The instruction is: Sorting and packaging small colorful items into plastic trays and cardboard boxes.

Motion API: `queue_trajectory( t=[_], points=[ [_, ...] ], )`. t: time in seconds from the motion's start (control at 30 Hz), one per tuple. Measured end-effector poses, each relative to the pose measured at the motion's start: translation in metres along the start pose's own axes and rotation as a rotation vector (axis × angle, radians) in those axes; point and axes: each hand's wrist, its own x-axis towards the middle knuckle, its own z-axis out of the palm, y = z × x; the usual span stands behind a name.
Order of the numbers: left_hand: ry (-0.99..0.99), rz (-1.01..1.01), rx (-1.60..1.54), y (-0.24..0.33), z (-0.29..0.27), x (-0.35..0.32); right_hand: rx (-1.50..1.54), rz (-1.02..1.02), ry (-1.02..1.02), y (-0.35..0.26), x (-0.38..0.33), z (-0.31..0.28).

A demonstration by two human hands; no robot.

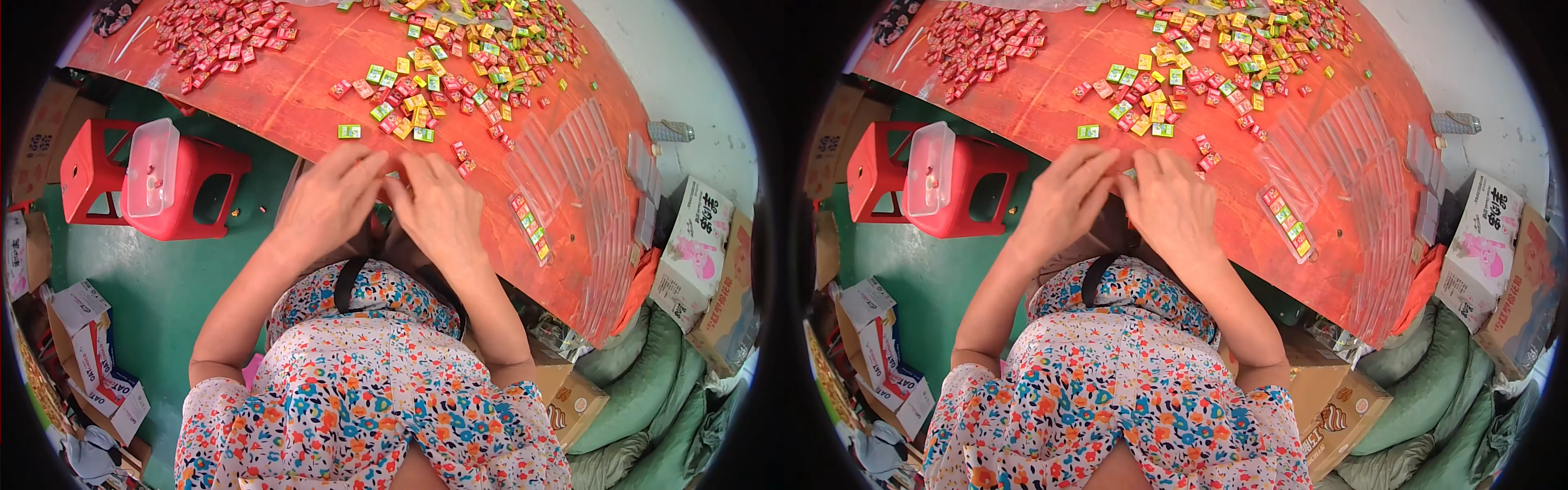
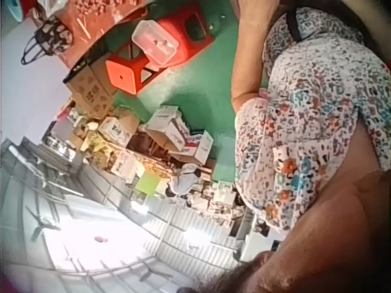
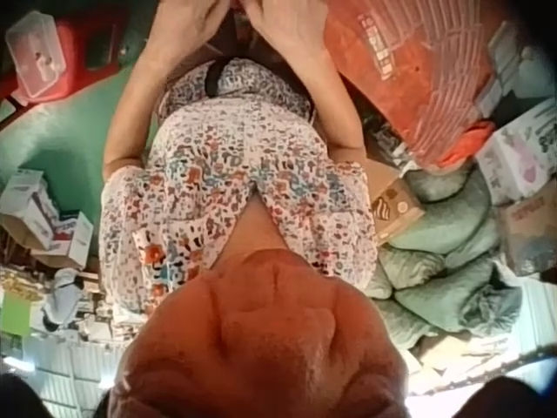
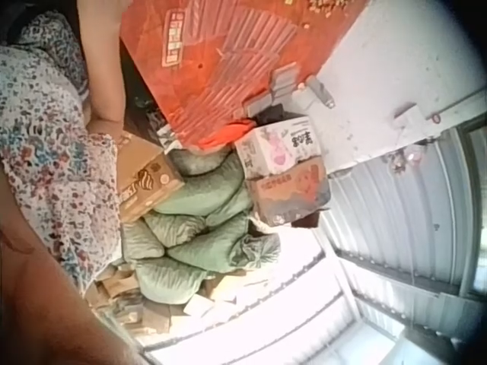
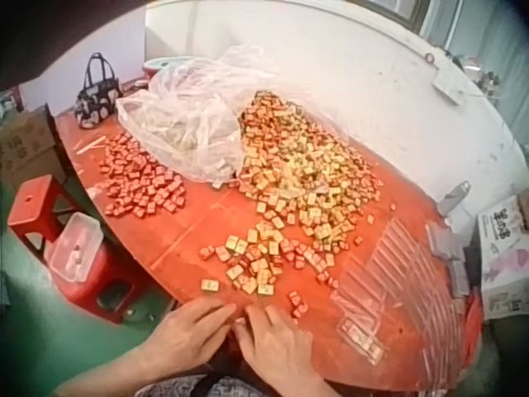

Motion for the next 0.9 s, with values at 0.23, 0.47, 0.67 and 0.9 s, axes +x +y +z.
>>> queue_trajectory(
  t=[0.23, 0.47, 0.67, 0.9],
  points=[
    [-0.115, 0.058, 0.103, 0.005, 0.012, 0.001, 0.257, 0.073, 0.008, 0.065, -0.018, -0.042],
    [-0.241, -0.003, 0.078, 0.011, 0.02, 0.014, 0.145, -0.205, -0.048, 0.072, -0.023, -0.028],
    [-0.212, -0.056, 0.083, 0.016, 0.021, 0.015, 0.19, -0.129, -0.069, 0.07, -0.024, -0.022],
    [-0.178, -0.018, 0.079, 0.016, 0.024, 0.014, 0.174, -0.094, -0.031, 0.064, -0.021, -0.022]
  ],
)
